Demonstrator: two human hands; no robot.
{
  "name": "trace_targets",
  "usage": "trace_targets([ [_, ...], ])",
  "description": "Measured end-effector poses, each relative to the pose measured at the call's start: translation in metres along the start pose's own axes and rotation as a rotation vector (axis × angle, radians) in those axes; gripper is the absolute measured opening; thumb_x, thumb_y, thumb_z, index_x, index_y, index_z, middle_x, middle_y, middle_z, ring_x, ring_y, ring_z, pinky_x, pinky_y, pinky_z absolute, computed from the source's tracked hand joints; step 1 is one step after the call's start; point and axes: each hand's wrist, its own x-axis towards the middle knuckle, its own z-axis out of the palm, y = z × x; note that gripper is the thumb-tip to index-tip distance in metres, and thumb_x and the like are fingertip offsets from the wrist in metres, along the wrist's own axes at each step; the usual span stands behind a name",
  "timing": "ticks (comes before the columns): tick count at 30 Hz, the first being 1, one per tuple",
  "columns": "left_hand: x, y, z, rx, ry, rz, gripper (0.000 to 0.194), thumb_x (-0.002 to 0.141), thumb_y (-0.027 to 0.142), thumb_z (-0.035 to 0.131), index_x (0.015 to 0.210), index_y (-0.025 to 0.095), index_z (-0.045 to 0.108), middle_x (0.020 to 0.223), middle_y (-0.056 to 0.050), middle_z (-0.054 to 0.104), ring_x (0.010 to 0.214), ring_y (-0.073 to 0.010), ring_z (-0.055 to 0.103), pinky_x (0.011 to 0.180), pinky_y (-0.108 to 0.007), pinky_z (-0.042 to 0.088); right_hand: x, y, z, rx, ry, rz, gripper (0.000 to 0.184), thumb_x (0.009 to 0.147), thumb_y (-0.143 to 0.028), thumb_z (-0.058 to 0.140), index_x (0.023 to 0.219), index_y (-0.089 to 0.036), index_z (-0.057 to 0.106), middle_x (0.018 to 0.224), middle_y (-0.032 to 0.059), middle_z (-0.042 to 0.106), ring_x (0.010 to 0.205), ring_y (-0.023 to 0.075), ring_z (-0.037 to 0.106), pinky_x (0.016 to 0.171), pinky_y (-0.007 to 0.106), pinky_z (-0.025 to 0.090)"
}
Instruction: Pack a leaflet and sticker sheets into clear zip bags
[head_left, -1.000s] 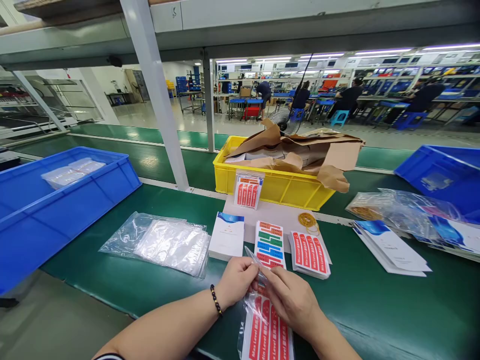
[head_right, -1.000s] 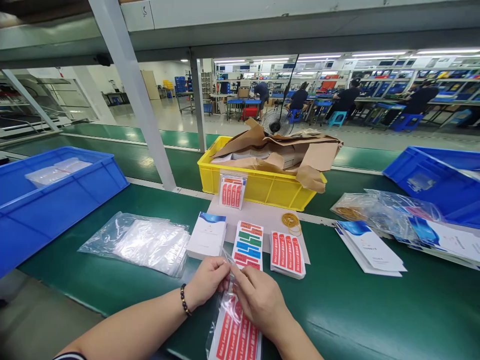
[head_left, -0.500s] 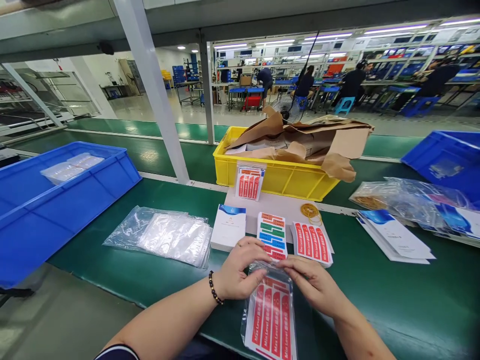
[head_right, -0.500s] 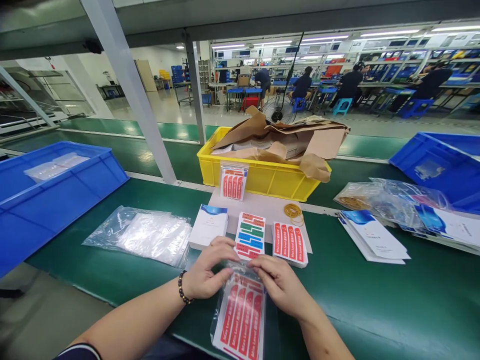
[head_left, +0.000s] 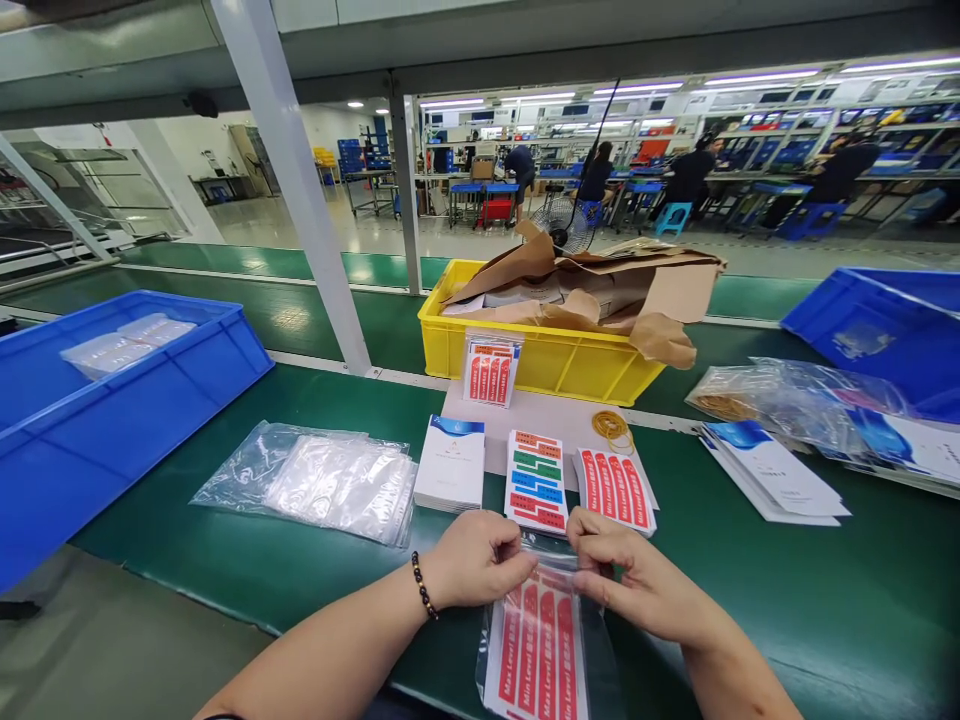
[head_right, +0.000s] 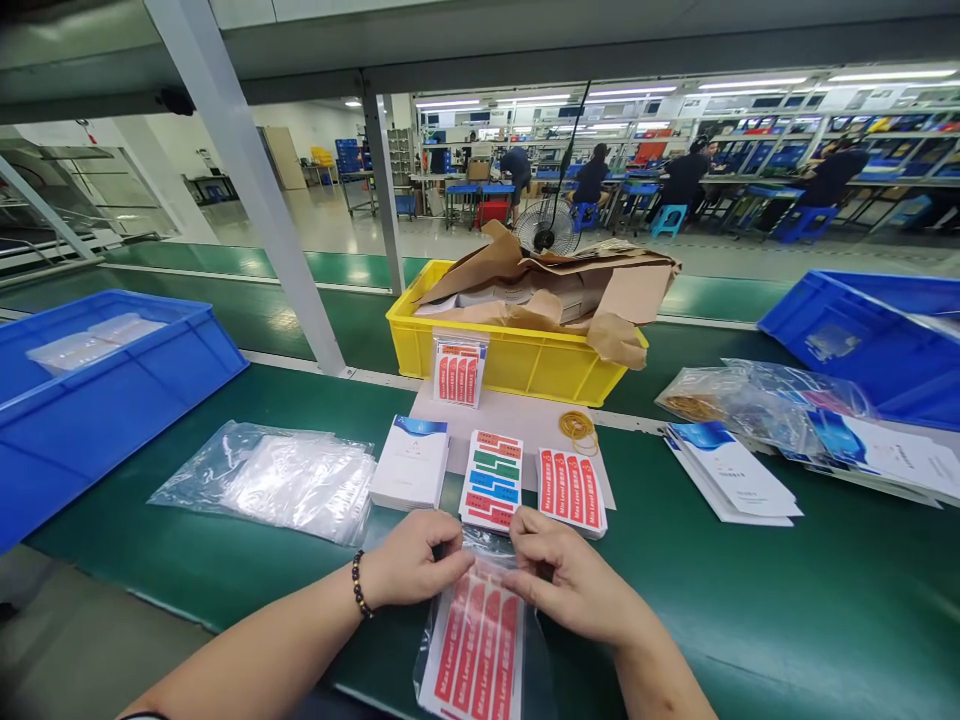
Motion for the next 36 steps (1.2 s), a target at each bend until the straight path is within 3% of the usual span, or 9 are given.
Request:
trace_targets([
  [6,0.000,-0.003,0.001,-0.162,-0.077,-0.049,0.024,0.076,0.032,0.049,0.059,0.014,0.051,0.053,0.004,0.043,0.050,-0.0066,0.036,0.048,-0.018,0.027,0.001,0.010,-0.001,0.095,0.060,-0.040,0.035,0.084,-0.036,0.041,0.056,-0.018,0.051,0.071,0.0044,0.050,0.065,0.0143,0.049,0.059,0.029,0.043],
  [10,-0.002,-0.006,0.010,-0.237,-0.133,-0.062,0.016,0.074,0.027,0.051,0.072,0.014,0.060,0.061,0.002,0.053,0.055,-0.0074,0.044,0.051,-0.016,0.033,0.005,0.037,0.006,0.026,0.391,0.080,0.024,0.086,-0.031,0.039,0.090,-0.019,0.059,0.071,0.0046,0.055,0.060,0.0144,0.053,0.053,0.026,0.044],
  [13,-0.004,-0.006,0.014,-0.283,-0.222,-0.021,0.014,0.072,0.028,0.055,0.074,0.016,0.062,0.062,0.002,0.056,0.056,-0.0079,0.047,0.051,-0.015,0.035,0.014,0.047,0.017,-0.197,0.555,0.014,0.020,0.084,-0.026,0.044,0.096,-0.020,0.059,0.079,0.0052,0.058,0.072,0.0160,0.056,0.063,0.027,0.047],
  [18,-0.007,-0.013,0.018,-0.458,-0.626,0.106,0.020,0.074,0.033,0.054,0.068,0.015,0.059,0.052,0.005,0.052,0.047,-0.0064,0.044,0.045,-0.014,0.035,0.049,0.023,0.036,-0.480,0.421,-0.241,0.021,0.083,-0.018,0.043,0.097,-0.018,0.058,0.090,0.0088,0.057,0.084,0.0175,0.054,0.070,0.031,0.047],
  [22,-0.003,-0.023,0.026,-0.541,-0.831,0.136,0.020,0.068,0.035,0.061,0.073,0.016,0.062,0.063,0.004,0.060,0.059,-0.0104,0.054,0.055,-0.018,0.043,0.085,-0.003,0.049,-0.711,0.266,-0.275,0.033,0.079,-0.025,0.049,0.111,-0.016,0.052,0.116,0.0138,0.048,0.110,0.0271,0.041,0.088,0.046,0.037],
  [25,0.001,-0.027,0.030,-0.593,-0.944,0.041,0.010,0.064,0.024,0.065,0.070,0.016,0.063,0.064,0.006,0.061,0.065,-0.0120,0.057,0.061,-0.020,0.045,0.105,-0.013,0.059,-0.785,0.205,-0.234,0.040,0.072,-0.027,0.057,0.109,-0.013,0.052,0.106,0.0140,0.053,0.105,0.0289,0.042,0.092,0.051,0.031],
  [27,0.004,-0.026,0.029,-0.634,-0.991,-0.023,0.006,0.062,0.018,0.067,0.067,0.015,0.064,0.062,0.007,0.060,0.063,-0.0115,0.057,0.062,-0.020,0.045,0.111,-0.016,0.064,-0.794,0.183,-0.234,0.022,0.072,-0.021,0.056,0.093,-0.014,0.058,0.087,0.0095,0.056,0.090,0.0236,0.048,0.092,0.048,0.031],
  [30,0.004,-0.022,0.025,-0.689,-0.983,-0.055,0.006,0.062,0.016,0.067,0.066,0.014,0.063,0.061,0.007,0.059,0.061,-0.0104,0.054,0.063,-0.020,0.044,0.113,-0.020,0.061,-0.790,0.224,-0.305,0.014,0.077,-0.013,0.046,0.075,-0.016,0.060,0.072,0.0049,0.053,0.074,0.0167,0.048,0.089,0.043,0.034],
  [36,0.001,-0.020,0.016,-1.132,-0.633,-0.084,0.044,0.061,0.044,0.066,0.090,0.012,0.062,0.061,0.003,0.054,0.051,-0.0059,0.045,0.048,-0.017,0.034,0.081,-0.022,0.014,-0.800,0.492,-0.435,0.021,0.080,-0.014,0.046,0.096,-0.018,0.060,0.083,0.0080,0.056,0.083,0.0203,0.050,0.075,0.037,0.041],
])
